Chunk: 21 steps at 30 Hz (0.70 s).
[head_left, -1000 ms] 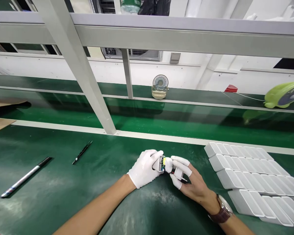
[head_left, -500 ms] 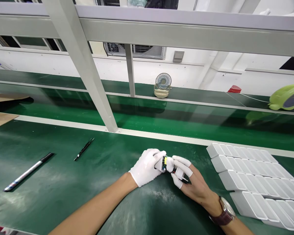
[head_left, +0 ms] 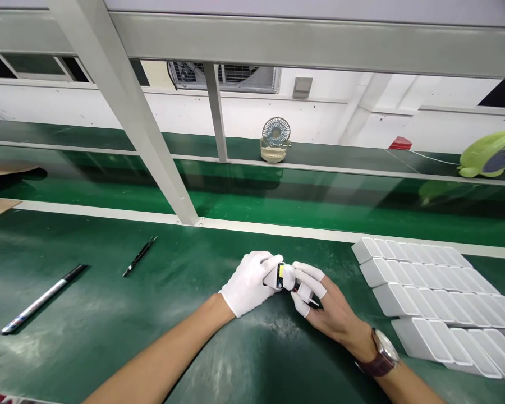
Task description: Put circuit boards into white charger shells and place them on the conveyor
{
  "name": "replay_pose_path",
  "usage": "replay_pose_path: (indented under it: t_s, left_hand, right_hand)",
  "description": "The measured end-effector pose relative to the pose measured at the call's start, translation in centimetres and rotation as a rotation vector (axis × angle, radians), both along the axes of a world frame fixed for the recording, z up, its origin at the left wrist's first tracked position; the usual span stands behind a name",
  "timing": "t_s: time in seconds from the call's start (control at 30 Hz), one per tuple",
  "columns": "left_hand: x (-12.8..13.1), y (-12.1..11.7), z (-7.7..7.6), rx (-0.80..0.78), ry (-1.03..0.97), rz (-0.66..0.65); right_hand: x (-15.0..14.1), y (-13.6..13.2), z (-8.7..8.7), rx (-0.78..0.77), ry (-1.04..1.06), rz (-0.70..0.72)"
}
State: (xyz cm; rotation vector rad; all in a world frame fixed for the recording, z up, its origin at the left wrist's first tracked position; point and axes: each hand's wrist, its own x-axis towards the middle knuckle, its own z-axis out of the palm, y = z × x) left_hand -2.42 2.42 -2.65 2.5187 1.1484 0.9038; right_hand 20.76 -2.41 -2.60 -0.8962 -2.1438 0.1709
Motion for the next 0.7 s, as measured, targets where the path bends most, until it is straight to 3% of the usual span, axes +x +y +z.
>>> replay_pose_path:
  t_s: [0.47, 0.7]
  left_hand:
    - [0.1, -0.2, 0.6, -0.027, -0.008, -0.006]
    - [0.2, -0.7, 1.0, -0.096, -0.046, -0.105]
  right_hand:
    - [-0.5, 0.1, -0.7, -0.005, 0.011, -0.007]
    - [-0.7, -0.2, -0.3, -0.033, 0.084, -0.022]
